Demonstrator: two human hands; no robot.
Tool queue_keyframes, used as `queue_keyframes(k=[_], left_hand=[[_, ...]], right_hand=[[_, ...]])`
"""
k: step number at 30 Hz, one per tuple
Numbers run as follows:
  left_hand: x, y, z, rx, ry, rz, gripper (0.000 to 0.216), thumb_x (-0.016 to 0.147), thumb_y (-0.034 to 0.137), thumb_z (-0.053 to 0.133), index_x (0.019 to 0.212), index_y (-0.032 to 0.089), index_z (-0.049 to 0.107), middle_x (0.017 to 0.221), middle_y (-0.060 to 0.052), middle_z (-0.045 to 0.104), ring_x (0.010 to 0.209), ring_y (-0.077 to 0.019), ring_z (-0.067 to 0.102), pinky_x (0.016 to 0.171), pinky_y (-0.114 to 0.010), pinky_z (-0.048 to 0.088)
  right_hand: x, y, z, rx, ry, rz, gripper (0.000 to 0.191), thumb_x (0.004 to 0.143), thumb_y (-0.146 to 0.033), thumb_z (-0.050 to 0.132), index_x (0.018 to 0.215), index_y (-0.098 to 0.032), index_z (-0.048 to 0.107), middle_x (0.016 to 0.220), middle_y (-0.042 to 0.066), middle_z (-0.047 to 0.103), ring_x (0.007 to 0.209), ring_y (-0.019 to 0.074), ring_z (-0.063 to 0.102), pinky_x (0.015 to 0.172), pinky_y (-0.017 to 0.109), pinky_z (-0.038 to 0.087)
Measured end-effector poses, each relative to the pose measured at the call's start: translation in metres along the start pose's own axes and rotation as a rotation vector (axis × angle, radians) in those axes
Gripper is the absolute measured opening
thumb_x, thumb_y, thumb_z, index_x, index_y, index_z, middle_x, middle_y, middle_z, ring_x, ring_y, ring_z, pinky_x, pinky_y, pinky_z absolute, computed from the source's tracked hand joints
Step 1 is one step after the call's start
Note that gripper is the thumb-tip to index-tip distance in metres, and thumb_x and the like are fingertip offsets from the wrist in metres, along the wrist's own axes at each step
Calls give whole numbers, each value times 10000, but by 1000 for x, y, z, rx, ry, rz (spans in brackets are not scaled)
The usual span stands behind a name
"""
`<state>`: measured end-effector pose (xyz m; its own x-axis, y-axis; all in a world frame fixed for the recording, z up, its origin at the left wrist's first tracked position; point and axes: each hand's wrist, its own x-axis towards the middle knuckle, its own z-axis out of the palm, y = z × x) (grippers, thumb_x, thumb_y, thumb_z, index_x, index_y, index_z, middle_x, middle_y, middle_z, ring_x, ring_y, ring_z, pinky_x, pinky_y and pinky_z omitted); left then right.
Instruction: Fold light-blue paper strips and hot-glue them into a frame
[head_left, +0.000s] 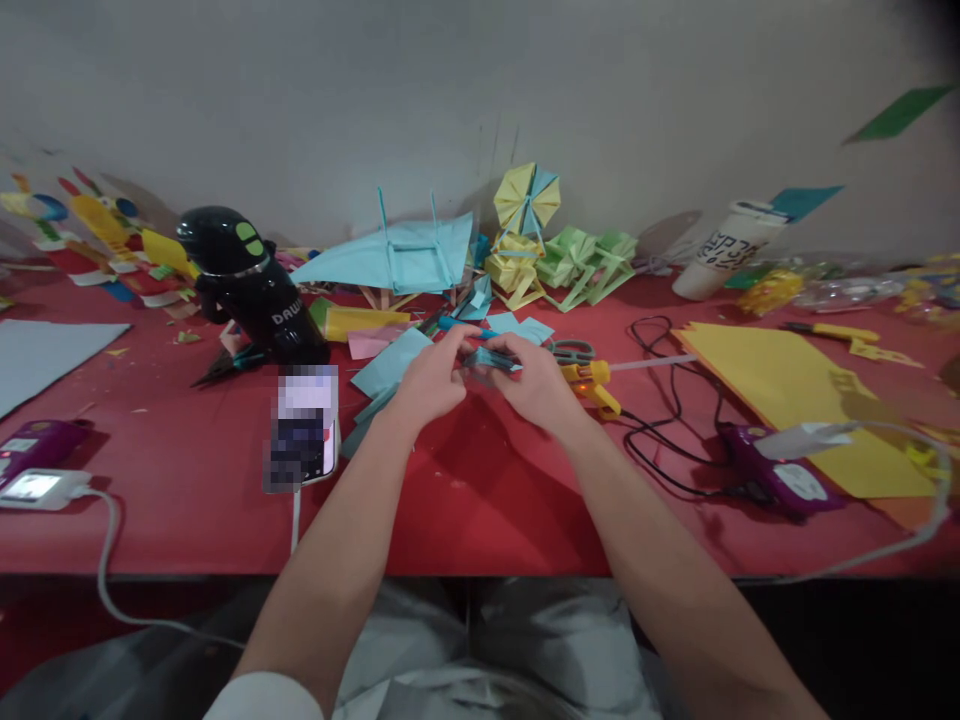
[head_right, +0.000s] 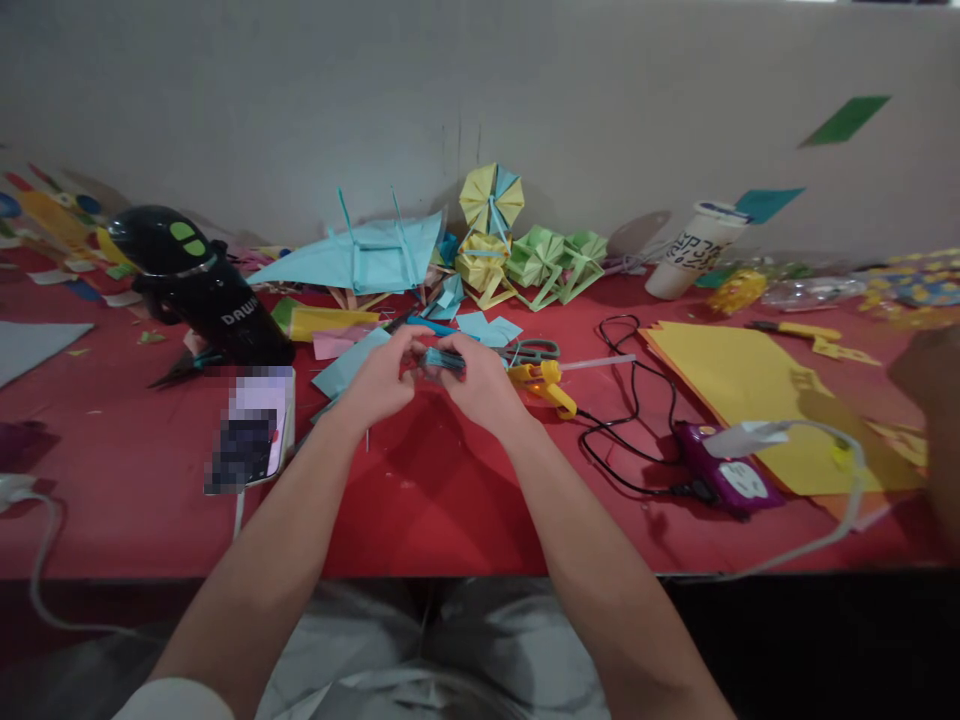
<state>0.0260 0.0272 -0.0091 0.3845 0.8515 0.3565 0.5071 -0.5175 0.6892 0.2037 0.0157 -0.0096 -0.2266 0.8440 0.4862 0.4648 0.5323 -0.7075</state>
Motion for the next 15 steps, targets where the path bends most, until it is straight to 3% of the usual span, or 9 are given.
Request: queue_keyframes(k=[9,15], left_hand=[[2,-1,4,-83,21,89,399,761,88,601,1147,190,585,1050,-63,707,970,-192,663,883,-335,509],[4,3,4,-166,27,6,299,791,100,600,1076,187,617,937,-22,711,888,-156,665,839,-301,527]], right_hand=[[0,1,-2,-35,38,-34,108,811,-231,627,919,-229,630,941,66,720,878,245,664,829,412,523],[0,2,-2,-56,35,-40,127,820,-225,595,945,-229,615,965,67,714,899,244,654,845,406,515]])
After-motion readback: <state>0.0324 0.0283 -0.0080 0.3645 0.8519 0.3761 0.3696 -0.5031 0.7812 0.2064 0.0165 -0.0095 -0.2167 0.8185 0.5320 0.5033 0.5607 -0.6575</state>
